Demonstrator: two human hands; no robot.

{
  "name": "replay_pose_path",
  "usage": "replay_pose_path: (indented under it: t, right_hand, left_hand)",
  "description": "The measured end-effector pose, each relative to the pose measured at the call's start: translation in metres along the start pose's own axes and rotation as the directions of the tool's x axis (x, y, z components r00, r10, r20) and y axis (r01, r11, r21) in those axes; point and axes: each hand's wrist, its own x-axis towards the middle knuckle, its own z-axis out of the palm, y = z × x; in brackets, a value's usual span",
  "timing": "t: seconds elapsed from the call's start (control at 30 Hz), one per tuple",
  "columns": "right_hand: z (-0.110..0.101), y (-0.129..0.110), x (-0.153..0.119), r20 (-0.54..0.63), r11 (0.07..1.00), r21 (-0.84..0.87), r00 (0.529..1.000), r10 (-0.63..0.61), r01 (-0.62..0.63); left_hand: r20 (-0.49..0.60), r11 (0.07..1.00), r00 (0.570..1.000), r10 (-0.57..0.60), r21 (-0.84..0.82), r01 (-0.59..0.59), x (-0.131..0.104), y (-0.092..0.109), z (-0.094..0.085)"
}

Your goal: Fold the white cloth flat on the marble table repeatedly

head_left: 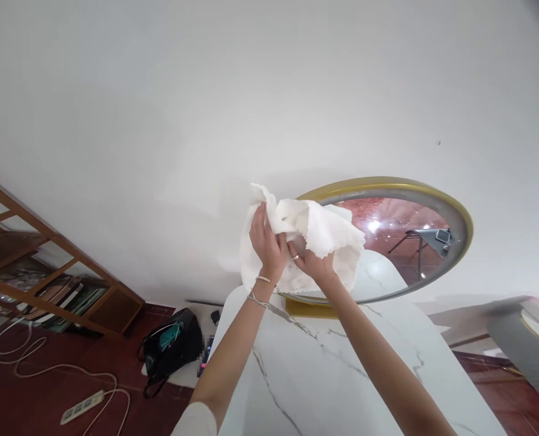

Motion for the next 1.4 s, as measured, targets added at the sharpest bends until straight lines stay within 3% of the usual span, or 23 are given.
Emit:
replay_pose_path:
  t: [0.17, 0.3, 0.53, 0.73, 0.9, 1.03, 1.17, 1.3, 1.4]
  right_hand:
    - [-0.033, 0.011, 0.046, -0.069, 0.997, -0.064, 0.997, -0.039, 0.034]
    - [-0.052, 0.024, 0.061, -0.086, 0.997, -0.074, 0.996, -0.025, 0.019]
    - [-0.068, 0.084, 0.044, -0.171, 0.981, -0.108, 0.975, 0.142, -0.162]
    - [-0.089, 0.141, 0.024, -0.212, 0.941, -0.089, 0.929, 0.302, -0.326]
    - [-0.09, 0.178, -0.007, -0.249, 0.932, -0.083, 0.913, 0.324, -0.354]
    - [-0.082, 0.195, -0.05, -0.218, 0.933, -0.085, 0.92, 0.325, -0.35]
    - [-0.072, 0.197, -0.105, -0.113, 0.904, -0.074, 0.904, 0.412, -0.421]
    - [-0.051, 0.189, -0.164, -0.035, 0.832, -0.036, 0.833, 0.552, -0.553]
    - [-0.03, 0.181, -0.201, -0.03, 0.782, 0.02, 0.782, 0.623, -0.623]
  left_hand:
    - [-0.046, 1.0, 0.999, 0.019, -0.004, -0.019, 0.041, 0.035, 0.013]
    - [-0.064, 0.996, 0.994, 0.085, 0.008, -0.085, 0.055, 0.056, 0.025]
    - [-0.005, 0.973, 0.973, 0.232, -0.003, -0.232, 0.043, 0.111, 0.063]
    - [0.138, 0.94, 0.932, 0.335, -0.116, -0.321, 0.024, 0.159, 0.105]
    - [0.21, 0.916, 0.895, 0.394, -0.163, -0.366, -0.007, 0.174, 0.127]
    - [0.362, 0.899, 0.825, 0.434, -0.233, -0.37, -0.047, 0.17, 0.134]
    - [0.502, 0.881, 0.725, 0.472, -0.292, -0.371, -0.101, 0.155, 0.134]
    - [0.627, 0.906, 0.657, 0.418, -0.346, -0.245, -0.156, 0.134, 0.129]
    - [0.789, 0.951, 0.536, 0.301, -0.288, -0.111, -0.189, 0.115, 0.118]
